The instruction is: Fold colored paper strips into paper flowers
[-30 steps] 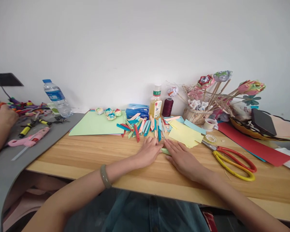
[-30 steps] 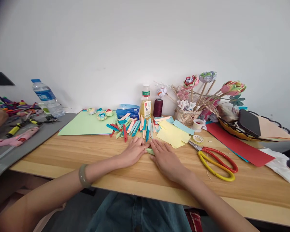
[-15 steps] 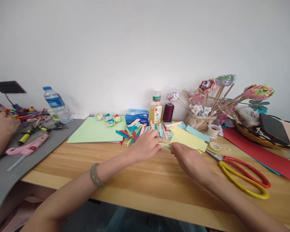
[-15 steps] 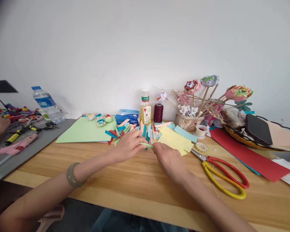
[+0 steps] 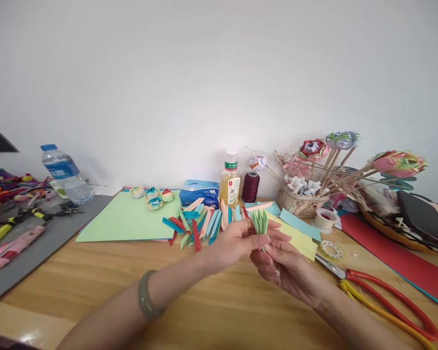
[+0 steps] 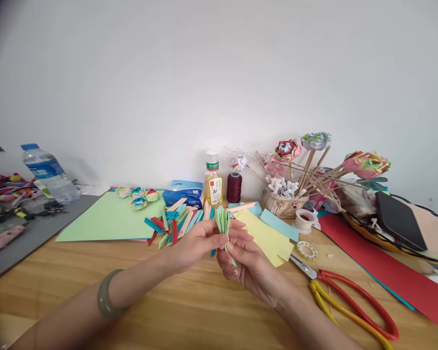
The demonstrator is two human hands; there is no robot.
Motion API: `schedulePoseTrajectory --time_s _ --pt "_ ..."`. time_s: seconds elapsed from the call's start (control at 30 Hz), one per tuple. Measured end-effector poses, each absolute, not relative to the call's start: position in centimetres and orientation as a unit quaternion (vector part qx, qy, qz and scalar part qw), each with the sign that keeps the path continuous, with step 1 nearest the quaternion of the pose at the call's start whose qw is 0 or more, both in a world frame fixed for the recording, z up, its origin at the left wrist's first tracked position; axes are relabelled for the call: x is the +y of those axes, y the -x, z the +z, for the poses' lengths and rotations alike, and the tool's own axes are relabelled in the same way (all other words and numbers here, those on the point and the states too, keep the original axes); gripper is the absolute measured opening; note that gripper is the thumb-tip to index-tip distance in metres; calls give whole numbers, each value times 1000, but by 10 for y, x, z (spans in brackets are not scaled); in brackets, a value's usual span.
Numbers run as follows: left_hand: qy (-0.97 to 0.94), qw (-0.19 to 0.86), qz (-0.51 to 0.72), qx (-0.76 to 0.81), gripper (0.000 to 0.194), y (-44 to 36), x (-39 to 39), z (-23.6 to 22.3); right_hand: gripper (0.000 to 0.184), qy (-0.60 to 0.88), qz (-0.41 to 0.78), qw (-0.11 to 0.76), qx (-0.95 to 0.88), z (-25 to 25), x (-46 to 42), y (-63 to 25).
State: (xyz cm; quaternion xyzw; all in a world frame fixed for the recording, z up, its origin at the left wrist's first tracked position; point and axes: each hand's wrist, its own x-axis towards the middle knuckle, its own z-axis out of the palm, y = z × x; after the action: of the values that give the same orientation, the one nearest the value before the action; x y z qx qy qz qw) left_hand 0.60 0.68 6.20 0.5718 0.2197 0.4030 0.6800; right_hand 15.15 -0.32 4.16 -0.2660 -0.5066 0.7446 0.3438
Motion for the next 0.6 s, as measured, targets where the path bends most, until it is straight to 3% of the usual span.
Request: schedulePoseTrajectory --time_s 0.23,0.4,0.6 --pt "-529 676 412 305 38 -12 21 56 19 256 800 358 -407 35 11 -154" --pt "-496 696 418 308 36 -11 31 44 32 298 760 341 -467 31 15 -153" --pt "-433 725 439 305 30 -13 30 43 29 286 772 356 -442 26 11 -148"
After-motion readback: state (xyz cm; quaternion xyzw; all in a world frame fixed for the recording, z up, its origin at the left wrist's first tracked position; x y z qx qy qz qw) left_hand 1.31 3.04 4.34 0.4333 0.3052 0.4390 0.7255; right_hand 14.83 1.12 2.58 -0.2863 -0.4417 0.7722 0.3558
